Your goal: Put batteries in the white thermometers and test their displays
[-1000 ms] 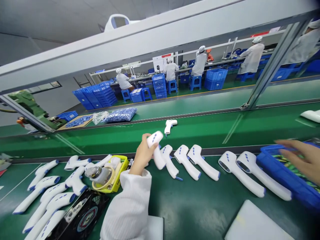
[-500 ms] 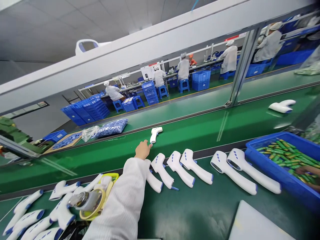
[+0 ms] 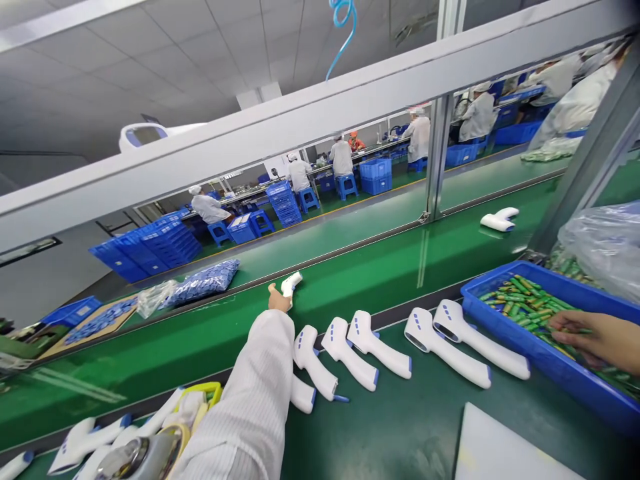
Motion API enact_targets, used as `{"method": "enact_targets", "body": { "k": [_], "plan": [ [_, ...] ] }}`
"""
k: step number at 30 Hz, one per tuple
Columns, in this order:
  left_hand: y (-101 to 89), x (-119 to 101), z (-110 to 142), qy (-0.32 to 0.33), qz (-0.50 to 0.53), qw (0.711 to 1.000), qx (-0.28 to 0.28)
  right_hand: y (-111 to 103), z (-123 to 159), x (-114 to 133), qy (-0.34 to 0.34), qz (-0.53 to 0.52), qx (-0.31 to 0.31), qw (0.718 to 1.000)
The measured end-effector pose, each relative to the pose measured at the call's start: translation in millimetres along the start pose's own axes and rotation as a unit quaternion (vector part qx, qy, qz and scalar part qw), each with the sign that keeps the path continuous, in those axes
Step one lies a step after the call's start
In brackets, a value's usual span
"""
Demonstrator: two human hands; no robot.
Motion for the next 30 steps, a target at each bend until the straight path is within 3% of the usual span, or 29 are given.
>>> {"method": "enact_targets", "body": {
  "k": [2, 4, 7, 9, 11, 13, 16, 19, 25, 30],
  "plan": [
    [-1.6, -10.3, 12.7, 0.001, 0.094, 0.995, 0.028, -7.8, -16.5, -2.9, 0.054, 0.017, 0.115, 0.992],
    [-4.7, -23.6, 31.3, 0.022, 0.196, 0.979, 0.059, -15.1, -30.6, 13.7, 0.106, 0.013, 0.174, 0.979],
    [-16.5, -44.2, 73.0, 0.079, 0.329, 0.935, 0.104, -17.3, -34.3, 75.1, 0.089, -0.059, 0.152, 0.983],
    [-26.7, -53.6, 107.9, 0.117, 0.388, 0.904, 0.136, -10.1, -22.1, 129.8, 0.015, -0.184, 0.17, 0.968],
    [-34.9, -57.3, 144.1, 0.146, 0.429, 0.877, 0.161, 0.5, -2.8, 184.2, -0.085, -0.32, 0.227, 0.916],
    [-39.3, -56.2, 177.0, 0.173, 0.476, 0.844, 0.176, 10.8, 16.3, 227.8, -0.137, -0.42, 0.237, 0.865],
    [-37.0, -49.1, 212.2, 0.166, 0.523, 0.814, 0.19, 26.6, 40.8, 269.8, -0.177, -0.518, 0.255, 0.797],
    [-29.8, -42.0, 228.2, 0.119, 0.541, 0.807, 0.205, 39.9, 59.9, 288.8, -0.203, -0.557, 0.254, 0.764],
    [-24.9, -35.8, 231.0, 0.064, 0.548, 0.802, 0.229, 54.3, 81.8, 299.2, -0.292, -0.475, 0.178, 0.81],
    [-24.7, -34.6, 231.1, 0.053, 0.547, 0.8, 0.241, 62.2, 86.2, 298.1, -0.366, -0.429, 0.196, 0.803]
  ]
}}
Point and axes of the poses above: each hand's wrist, its own z-axis away from the middle knuckle, its own y-axis out of the palm, x = y × z, the point moved 2 cm from there along -z, towards the middle knuckle, and after that the axes turned 1 degree about z, right-handed, at the moved point
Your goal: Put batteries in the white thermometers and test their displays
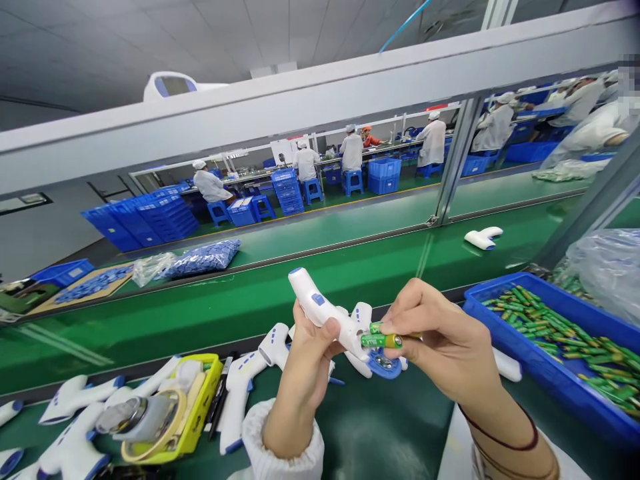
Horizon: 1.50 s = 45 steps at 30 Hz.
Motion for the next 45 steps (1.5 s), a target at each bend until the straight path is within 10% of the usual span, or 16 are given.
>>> {"method": "enact_targets", "body": {
  "k": [17, 23, 30, 36, 42, 45],
  "plan": [
    [-1.4, 8.6, -6.8, -0.07, 0.027, 0.997, 0.025, -5.9, -4.4, 1.1, -0.058, 0.187, 0.157, 0.968],
    [-3.1, 9.3, -10.6, -0.065, 0.023, 0.997, 0.019, -1.4, -4.7, -7.3, 0.037, 0.06, 0.051, 0.996],
    [-5.1, 7.7, -11.2, -0.049, 0.027, 0.998, 0.014, 6.3, -6.5, -15.0, 0.044, 0.105, 0.099, 0.989],
    [-3.7, 9.9, -10.9, -0.057, 0.013, 0.998, 0.006, 8.4, -1.4, -17.6, 0.072, -0.014, -0.052, 0.996],
    [-4.3, 11.4, -12.0, -0.047, 0.018, 0.999, 0.0, 12.3, -1.8, -14.4, -0.09, 0.05, 0.03, 0.994],
    [-4.8, 9.0, -11.9, -0.04, 0.036, 0.999, -0.004, 13.2, -4.3, -17.2, -0.056, -0.001, 0.116, 0.992]
  ]
}}
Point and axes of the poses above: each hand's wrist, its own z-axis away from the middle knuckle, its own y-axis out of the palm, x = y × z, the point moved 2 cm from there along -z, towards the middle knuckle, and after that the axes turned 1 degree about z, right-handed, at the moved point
